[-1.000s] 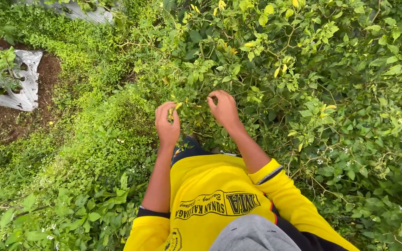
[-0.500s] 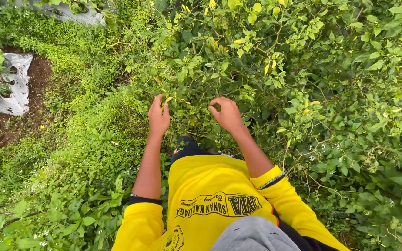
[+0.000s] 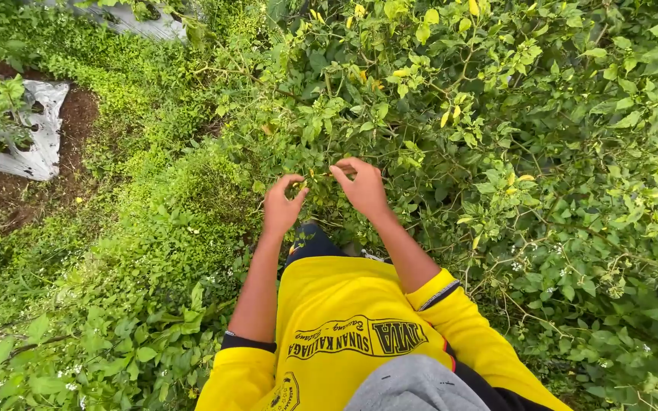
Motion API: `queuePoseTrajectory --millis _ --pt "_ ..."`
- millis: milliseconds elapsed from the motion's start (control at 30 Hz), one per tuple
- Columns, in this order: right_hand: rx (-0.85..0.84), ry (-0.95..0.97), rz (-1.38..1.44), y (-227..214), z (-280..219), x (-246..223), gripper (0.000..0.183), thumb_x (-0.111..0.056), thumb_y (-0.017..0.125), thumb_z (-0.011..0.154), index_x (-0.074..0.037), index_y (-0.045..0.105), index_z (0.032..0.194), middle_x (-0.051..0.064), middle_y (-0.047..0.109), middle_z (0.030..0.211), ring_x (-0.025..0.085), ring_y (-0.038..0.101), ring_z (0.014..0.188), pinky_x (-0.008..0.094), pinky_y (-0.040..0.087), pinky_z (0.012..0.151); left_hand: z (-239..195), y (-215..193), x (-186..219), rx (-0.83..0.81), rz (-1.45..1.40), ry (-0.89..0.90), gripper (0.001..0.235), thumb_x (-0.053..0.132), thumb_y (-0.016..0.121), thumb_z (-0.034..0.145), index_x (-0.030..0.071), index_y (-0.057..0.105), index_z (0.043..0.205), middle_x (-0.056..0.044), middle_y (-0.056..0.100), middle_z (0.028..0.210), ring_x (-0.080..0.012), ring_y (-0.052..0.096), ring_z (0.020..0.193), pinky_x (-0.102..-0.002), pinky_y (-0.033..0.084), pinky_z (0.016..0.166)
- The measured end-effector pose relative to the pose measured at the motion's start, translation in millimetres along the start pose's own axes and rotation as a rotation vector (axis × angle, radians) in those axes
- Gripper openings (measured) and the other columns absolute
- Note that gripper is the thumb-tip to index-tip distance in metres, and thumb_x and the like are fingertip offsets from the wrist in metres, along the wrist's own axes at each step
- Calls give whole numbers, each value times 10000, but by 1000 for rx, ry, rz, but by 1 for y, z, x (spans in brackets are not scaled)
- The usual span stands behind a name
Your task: Harvesting small chili peppers from a plant in a field.
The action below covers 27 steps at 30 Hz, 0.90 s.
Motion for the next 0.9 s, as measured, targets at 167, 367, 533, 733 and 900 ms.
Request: queuePoseTrajectory --millis 167,367,533,733,900 --pt "8 52 74 2 6 12 302 -243 673 1137 33 729 1249 240 752 1145 404 727 1168 577 606 1005 -15 -1 15 -13 30 -22 287 132 732 1021 130 668 1301 -150 685 1307 -345 665 1225 -623 450 1121" --pt "-49 167 282 10 12 40 289 -227 692 1122 14 734 1276 234 758 1179 375 715 1187 543 588 976 -22 -3 24 -20 -44 -74 353 137 760 1002 59 655 1331 -236 710 1237 -376 716 1163 -601 566 1000" --pt "-85 326 468 20 12 62 293 -233 753 1067 -21 736 1268 110 754 1139 194 673 1044 343 556 870 -23 -10 26 20 -61 -113 353 173 741 1023 25 651 1331 -268 710 1205 -389 725 1138 -598 596 944" --pt "-140 401 785 35 5 74 777 -159 734 1092 147 259 1625 122 590 1341 148 531 1064 263 458 801 -27 -8 19 1 -172 -74 413 127 724 1047 -58 580 1386 -271 722 1172 -384 725 1143 -590 623 942" --pt "-146 271 817 52 18 109 480 -107 681 1120 60 492 1528 36 643 1238 104 517 1037 255 434 810 -40 -12 32 -21 -252 -89 383 15 567 1078 -110 492 1431 -298 692 1234 -415 695 1191 -637 576 1017"
Point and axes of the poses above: each hand's wrist, its own z-axis towards the middle knuckle, its own y-axis out of the palm, x = y × z, the point moved 10 cm from there along z, towards the middle knuckle
